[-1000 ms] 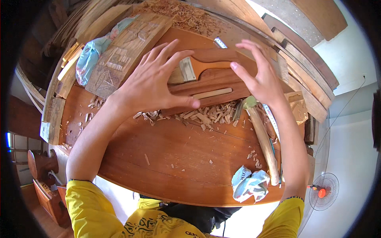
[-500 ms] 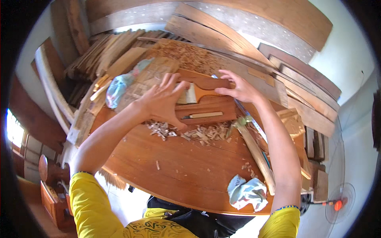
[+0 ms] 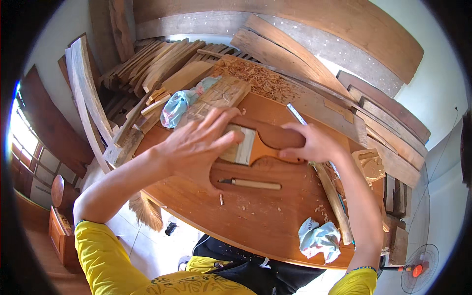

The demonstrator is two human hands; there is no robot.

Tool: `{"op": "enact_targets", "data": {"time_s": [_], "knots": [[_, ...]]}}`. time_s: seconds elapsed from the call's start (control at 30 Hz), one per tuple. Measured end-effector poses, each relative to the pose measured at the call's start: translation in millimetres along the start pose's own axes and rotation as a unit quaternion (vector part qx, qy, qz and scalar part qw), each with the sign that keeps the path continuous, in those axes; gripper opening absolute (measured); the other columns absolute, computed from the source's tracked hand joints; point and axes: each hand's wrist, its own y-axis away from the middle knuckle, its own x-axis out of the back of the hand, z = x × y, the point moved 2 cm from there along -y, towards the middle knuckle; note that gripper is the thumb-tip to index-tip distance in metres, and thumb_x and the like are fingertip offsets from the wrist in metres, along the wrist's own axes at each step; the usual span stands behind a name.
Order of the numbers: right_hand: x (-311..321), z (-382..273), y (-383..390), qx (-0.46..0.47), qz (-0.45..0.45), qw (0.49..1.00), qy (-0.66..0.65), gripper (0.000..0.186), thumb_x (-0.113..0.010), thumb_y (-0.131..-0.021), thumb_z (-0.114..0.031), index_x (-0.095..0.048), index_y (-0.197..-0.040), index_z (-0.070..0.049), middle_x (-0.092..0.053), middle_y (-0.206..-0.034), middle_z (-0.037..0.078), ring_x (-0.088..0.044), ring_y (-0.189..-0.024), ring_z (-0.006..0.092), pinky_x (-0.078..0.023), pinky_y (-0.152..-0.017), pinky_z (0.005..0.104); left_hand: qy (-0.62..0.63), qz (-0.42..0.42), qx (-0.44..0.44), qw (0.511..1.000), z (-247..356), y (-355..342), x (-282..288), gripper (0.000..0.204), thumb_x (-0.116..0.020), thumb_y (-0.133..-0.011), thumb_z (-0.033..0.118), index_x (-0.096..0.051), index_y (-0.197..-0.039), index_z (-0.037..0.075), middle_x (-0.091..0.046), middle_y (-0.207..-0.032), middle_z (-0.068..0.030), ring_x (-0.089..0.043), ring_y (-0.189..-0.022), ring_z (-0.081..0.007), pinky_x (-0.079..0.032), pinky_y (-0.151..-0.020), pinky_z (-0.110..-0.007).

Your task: Marking and assembling small wood pieces on a workshop table.

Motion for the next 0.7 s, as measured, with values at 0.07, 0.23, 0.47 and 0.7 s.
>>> {"op": "enact_targets", "data": {"time_s": [0.07,0.23,0.47,0.7], "knots": [[-9,-9,19,-0.048,-0.043,0.998,0.024,0.082,-0.083,-0.084,-0.064,-0.066,-0.138,-0.003,-0.078,-0.115,0.019,-0.074,-0.11,0.0282,-0.057,-0.099,0.0414,-0.01,-0.014,-0.03,0.999,10,6,0,0.112,-0.09,-0.058,0.075,-0.045,-0.136,0.008,-0.041,-0.153,-0.0307,-0.045,-0.14,-0.0433,-0.062,-0.098,-0.045],[-33,-10,77,-0.051,-0.057,0.997,-0.019,0.074,-0.084,-0.084,-0.063,-0.076,-0.116,0.003,-0.079,-0.099,0.017,-0.076,-0.094,0.0268,-0.056,-0.087,0.0406,0.058,-0.061,-0.085,0.993,40,3,-23,0.114,-0.087,-0.059,0.074,-0.045,-0.139,0.005,-0.039,-0.153,-0.0327,-0.047,-0.138,-0.0451,-0.058,-0.103,-0.047],[-60,18,124,-0.203,-0.009,0.979,-0.014,0.073,-0.085,-0.082,-0.063,-0.078,-0.112,0.004,-0.079,-0.097,0.016,-0.072,-0.089,0.0234,-0.055,-0.086,0.039,0.159,0.01,-0.187,0.969,49,-15,-57,0.111,-0.09,-0.058,0.065,-0.043,-0.142,0.009,-0.035,-0.155,-0.0311,-0.045,-0.137,-0.0471,-0.042,-0.116,-0.055],[-85,25,124,-0.229,0.004,0.973,-0.019,0.083,-0.078,-0.079,-0.079,-0.079,-0.099,0.001,-0.071,-0.079,0.012,-0.068,-0.078,0.0222,-0.053,-0.071,0.0397,0.139,-0.016,-0.194,0.971,47,-11,-61,0.117,-0.096,-0.051,0.062,-0.047,-0.142,0.007,-0.04,-0.154,-0.0301,-0.042,-0.141,-0.0498,-0.039,-0.118,-0.056]]}}
